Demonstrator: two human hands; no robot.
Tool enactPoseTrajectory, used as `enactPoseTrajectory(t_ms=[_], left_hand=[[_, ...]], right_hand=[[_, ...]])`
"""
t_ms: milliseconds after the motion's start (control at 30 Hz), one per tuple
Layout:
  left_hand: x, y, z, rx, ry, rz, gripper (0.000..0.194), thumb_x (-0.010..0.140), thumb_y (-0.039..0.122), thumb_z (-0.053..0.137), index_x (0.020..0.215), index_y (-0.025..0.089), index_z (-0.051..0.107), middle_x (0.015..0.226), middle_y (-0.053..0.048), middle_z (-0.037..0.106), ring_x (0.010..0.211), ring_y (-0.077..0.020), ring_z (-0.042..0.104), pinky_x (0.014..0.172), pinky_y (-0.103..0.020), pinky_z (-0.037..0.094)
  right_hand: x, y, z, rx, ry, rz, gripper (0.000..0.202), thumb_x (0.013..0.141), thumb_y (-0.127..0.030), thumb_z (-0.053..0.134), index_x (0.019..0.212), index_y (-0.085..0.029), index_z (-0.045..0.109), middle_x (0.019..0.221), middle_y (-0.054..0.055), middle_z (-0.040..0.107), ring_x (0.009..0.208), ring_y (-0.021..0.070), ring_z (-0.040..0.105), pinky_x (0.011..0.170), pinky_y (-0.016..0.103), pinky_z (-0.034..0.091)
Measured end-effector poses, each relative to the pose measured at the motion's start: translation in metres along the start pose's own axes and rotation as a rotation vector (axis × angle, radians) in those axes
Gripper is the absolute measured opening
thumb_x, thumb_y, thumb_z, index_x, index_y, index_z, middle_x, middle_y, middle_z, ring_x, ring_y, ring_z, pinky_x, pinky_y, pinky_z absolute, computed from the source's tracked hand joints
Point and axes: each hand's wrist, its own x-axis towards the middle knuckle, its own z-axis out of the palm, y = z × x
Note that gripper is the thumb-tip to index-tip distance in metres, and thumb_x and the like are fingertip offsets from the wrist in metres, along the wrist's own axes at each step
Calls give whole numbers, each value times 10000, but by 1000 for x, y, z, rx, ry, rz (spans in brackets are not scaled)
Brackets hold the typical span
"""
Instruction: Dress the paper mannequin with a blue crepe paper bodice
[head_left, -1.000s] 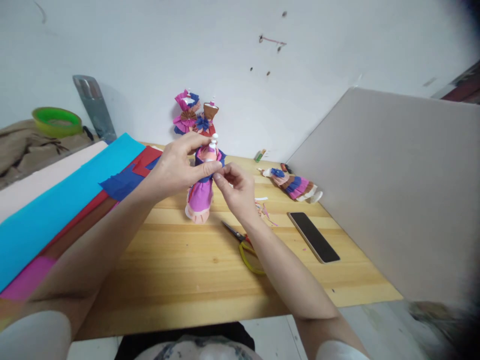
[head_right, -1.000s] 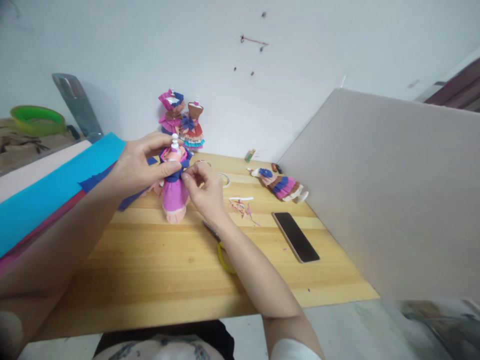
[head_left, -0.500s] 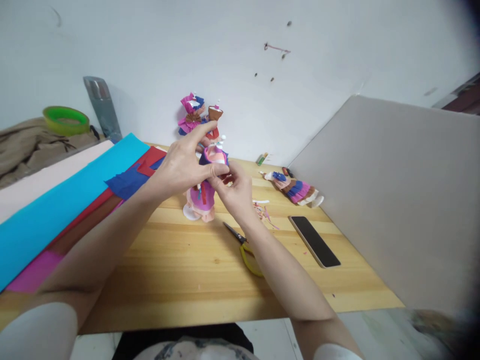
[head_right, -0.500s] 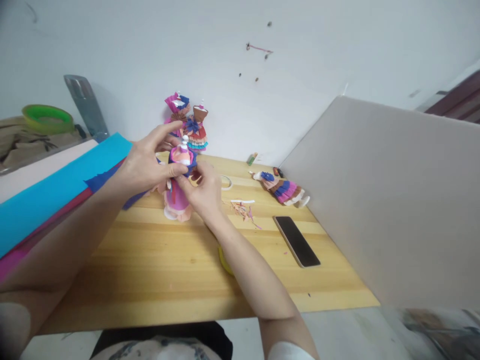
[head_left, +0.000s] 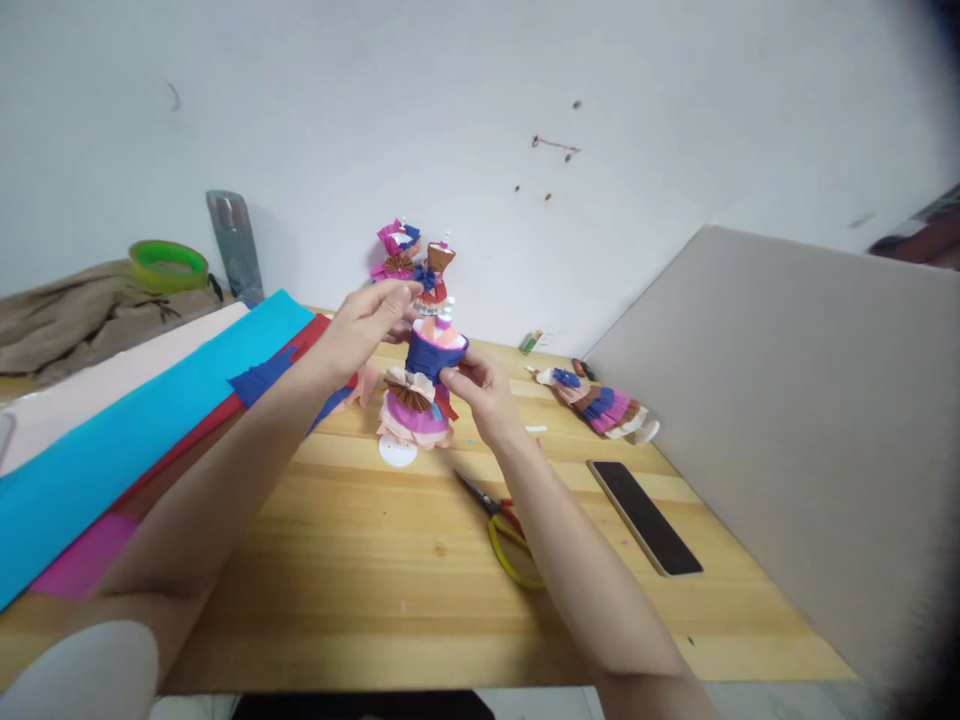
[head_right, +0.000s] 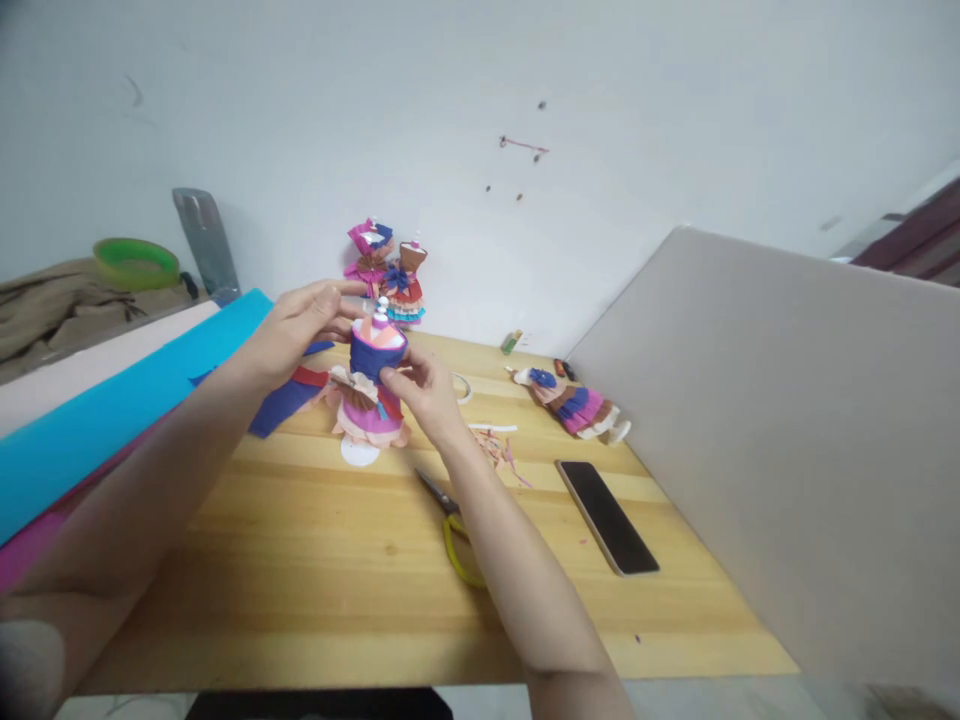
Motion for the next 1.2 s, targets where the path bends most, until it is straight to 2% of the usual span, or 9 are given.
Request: enactPoseTrajectory(t_ms=[100, 267, 367, 467, 600, 700, 800, 967, 1200], left_hand=[[-1, -1, 2, -113, -55, -71, 630, 806, 684, 581, 1118, 147, 683, 994, -125, 733, 918, -243, 683, 779, -341, 539], [-2, -3, 3, -189, -74, -100, 599, 773, 652, 655, 1088, 145, 707, 1005, -126, 735, 951, -249, 671, 817, -356, 528], [-1, -3, 1, -171, -85, -103, 569, 780, 632, 659, 1070, 146, 721, 1012, -120, 735, 908, -231, 678, 786, -342, 534], [0, 0, -4, -140, -138, -68, 473, 789, 528, 697, 1085, 161, 719, 1059, -103, 735, 916, -215, 683, 811, -341, 539], [3, 1, -15, -65, -167, 37, 297, 771, 336, 728, 1019, 171, 724, 1109, -88, 729, 1011, -220, 677, 916, -378, 525], [4, -2, -20, 6, -167, 138, 147, 801, 275, 685, 889, 163, 720, 1180, -106, 699, 1103, -235, 651, 984, -413, 492], [5, -6, -21, 34, -189, 241, 97, 823, 262, 665, 847, 176, 704, 1295, -102, 636, 1200, -246, 601, 998, -423, 485], [6, -10, -18, 125, -212, 340, 79, 848, 228, 632, 869, 192, 700, 1308, -89, 617, 1233, -238, 571, 1004, -414, 481], [6, -10, -16, 177, -205, 381, 88, 870, 220, 600, 810, 177, 649, 1315, -95, 607, 1230, -241, 567, 1013, -422, 475]], right_hand=[[-3, 0, -2, 2, 23, -2, 356, 707, -529, 754, 896, -232, 701, 853, 29, 698, 812, 214, 636, 790, 374, 515], [-7, 0, -4, -7, 75, -17, 401, 724, -521, 746, 1004, -242, 677, 936, 45, 709, 888, 228, 645, 815, 393, 519], [-9, -4, -3, -45, 131, -91, 494, 734, -508, 740, 1138, -252, 619, 1071, 74, 694, 980, 240, 642, 807, 389, 525], [-10, -14, 0, -136, 189, -199, 512, 761, -453, 726, 1208, -272, 555, 1190, 89, 652, 1032, 238, 633, 808, 386, 522], [-11, -33, 2, -353, 242, -384, 325, 813, -346, 682, 1112, -272, 579, 1205, 81, 620, 1081, 239, 610, 852, 402, 514], [-11, -45, 4, -536, 239, -545, 177, 840, -283, 652, 1009, -253, 609, 1209, 92, 598, 1147, 262, 579, 946, 462, 483], [-8, -52, 8, -658, 206, -643, 143, 848, -257, 642, 986, -236, 611, 1223, 115, 571, 1179, 281, 564, 974, 495, 468], [-1, -53, 17, -757, 182, -688, 109, 821, -228, 663, 913, -211, 607, 1252, 145, 545, 1189, 301, 545, 904, 471, 503], [3, -51, 21, -818, 263, -642, 32, 823, -202, 641, 826, -210, 610, 1250, 142, 555, 1197, 312, 529, 938, 521, 470]])
